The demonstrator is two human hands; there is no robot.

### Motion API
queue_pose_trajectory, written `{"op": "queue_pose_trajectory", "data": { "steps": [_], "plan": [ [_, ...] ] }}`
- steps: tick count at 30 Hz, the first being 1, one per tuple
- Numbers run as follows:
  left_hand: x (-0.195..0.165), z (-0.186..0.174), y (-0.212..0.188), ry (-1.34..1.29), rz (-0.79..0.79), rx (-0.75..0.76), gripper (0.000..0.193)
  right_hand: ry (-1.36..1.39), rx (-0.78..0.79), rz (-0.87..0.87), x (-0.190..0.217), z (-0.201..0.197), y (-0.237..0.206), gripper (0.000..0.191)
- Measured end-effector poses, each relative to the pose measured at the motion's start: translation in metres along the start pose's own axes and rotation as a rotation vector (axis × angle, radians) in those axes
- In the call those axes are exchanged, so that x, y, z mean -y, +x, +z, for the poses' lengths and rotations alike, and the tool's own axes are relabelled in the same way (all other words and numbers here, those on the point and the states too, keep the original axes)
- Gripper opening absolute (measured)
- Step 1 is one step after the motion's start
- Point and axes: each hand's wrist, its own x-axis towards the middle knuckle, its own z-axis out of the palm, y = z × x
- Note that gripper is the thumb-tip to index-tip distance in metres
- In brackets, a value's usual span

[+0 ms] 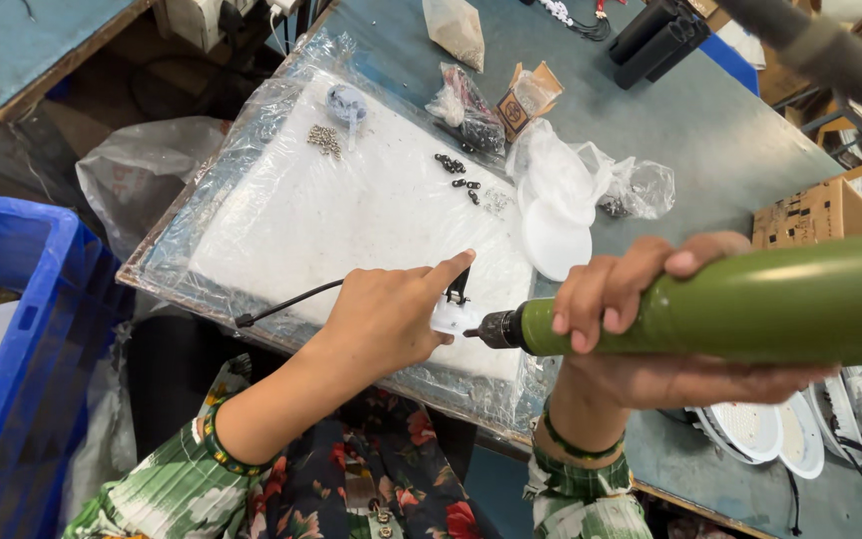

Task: The person assembles LED light fixtures by attaching mounting brackets and securing them with screws using a power drill. They then place a diffuser cover over the LED module and tighten the assembly. The finished units are placed into a blue crate.

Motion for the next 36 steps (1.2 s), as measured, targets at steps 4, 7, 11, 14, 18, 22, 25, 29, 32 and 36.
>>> {"op": "queue_pose_trajectory", "data": {
  "steps": [4,7,11,14,18,22,25,29,32,36],
  "plan": [
    [0.000,0.002,0.000,0.021,-0.015,0.014,0.089,0.022,0.016,0.017,0.004,0.000,-0.008,0.094],
    [-0.001,0.002,0.001,0.019,-0.022,0.023,0.091,0.006,-0.011,0.001,0.002,-0.002,-0.010,0.093],
    [-0.002,0.001,0.001,0.032,-0.024,0.023,0.091,0.004,-0.060,-0.034,-0.005,-0.002,-0.012,0.091],
    [-0.002,0.001,0.001,0.026,-0.024,0.027,0.091,-0.010,-0.079,-0.047,-0.007,-0.003,-0.013,0.090],
    [-0.001,0.001,0.001,0.025,-0.025,0.028,0.092,-0.025,-0.087,-0.046,-0.009,-0.004,-0.014,0.091],
    [-0.001,0.001,0.000,0.011,-0.008,-0.007,0.092,-0.065,-0.084,-0.024,-0.005,-0.006,-0.016,0.094],
    [-0.002,0.001,-0.001,0.006,-0.014,0.005,0.093,-0.056,-0.070,-0.012,-0.006,-0.007,-0.015,0.096],
    [-0.002,0.001,0.001,0.008,0.011,-0.009,0.091,-0.066,-0.070,-0.022,-0.006,-0.005,-0.016,0.100],
    [0.000,0.005,0.003,0.018,0.027,-0.006,0.091,-0.109,-0.077,-0.022,-0.004,-0.004,-0.018,0.100],
    [0.006,0.013,0.005,0.034,0.047,0.028,0.093,-0.219,-0.098,-0.040,-0.003,-0.006,-0.022,0.099]
  ]
}}
